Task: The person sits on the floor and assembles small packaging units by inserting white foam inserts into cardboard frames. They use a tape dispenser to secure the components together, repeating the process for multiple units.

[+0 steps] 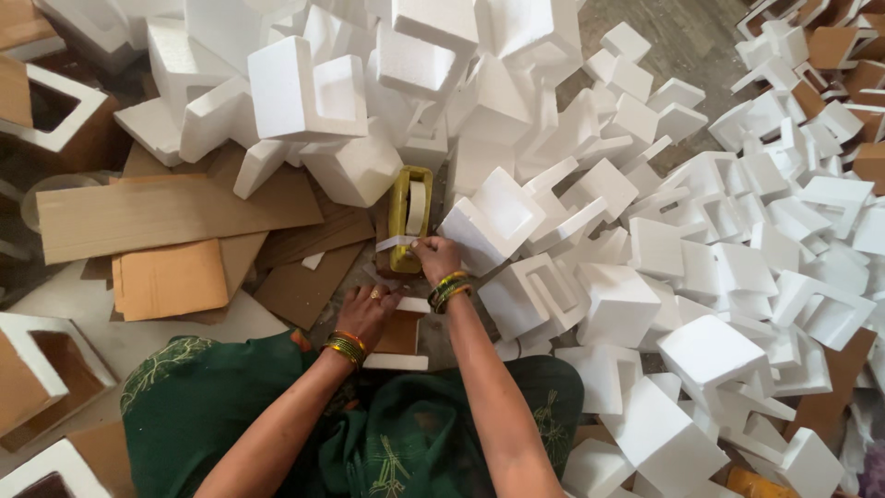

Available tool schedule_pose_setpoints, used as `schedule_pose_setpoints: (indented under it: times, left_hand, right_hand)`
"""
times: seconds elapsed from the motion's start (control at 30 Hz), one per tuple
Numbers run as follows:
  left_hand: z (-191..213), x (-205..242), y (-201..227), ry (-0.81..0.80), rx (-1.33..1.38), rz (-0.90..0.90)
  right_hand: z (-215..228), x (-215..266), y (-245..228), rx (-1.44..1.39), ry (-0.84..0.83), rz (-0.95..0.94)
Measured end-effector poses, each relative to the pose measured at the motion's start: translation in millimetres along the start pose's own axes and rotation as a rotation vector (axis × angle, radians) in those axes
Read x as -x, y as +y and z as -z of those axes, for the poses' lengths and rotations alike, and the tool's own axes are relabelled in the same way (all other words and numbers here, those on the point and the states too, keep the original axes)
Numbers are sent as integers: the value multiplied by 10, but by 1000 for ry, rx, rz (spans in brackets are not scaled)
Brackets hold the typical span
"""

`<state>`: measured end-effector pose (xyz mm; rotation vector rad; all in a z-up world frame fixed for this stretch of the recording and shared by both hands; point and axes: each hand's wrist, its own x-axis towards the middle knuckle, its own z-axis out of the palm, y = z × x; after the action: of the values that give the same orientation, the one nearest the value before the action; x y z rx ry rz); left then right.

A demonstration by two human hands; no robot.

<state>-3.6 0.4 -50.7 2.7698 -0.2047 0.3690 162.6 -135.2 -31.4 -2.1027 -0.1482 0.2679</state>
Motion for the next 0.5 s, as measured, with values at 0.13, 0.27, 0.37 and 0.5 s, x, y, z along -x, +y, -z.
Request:
schedule_pose_setpoints:
  times: [0.13,0.27,0.37,0.5]
  left_hand:
    - [-60,0,-81,-27,61,67]
    - [-166,-15,-63,-3,111,81]
    - [-200,-16,-71,-31,171,138]
    - [-56,-58,51,-114,272,230]
  right_hand:
    - [22,671,199,-294,-57,-53]
    - [70,1197,870,-307,-240,-141]
    - [46,1282,1277,-495,-271,-329]
    - [-258,1184,1312,-207,-212,-186]
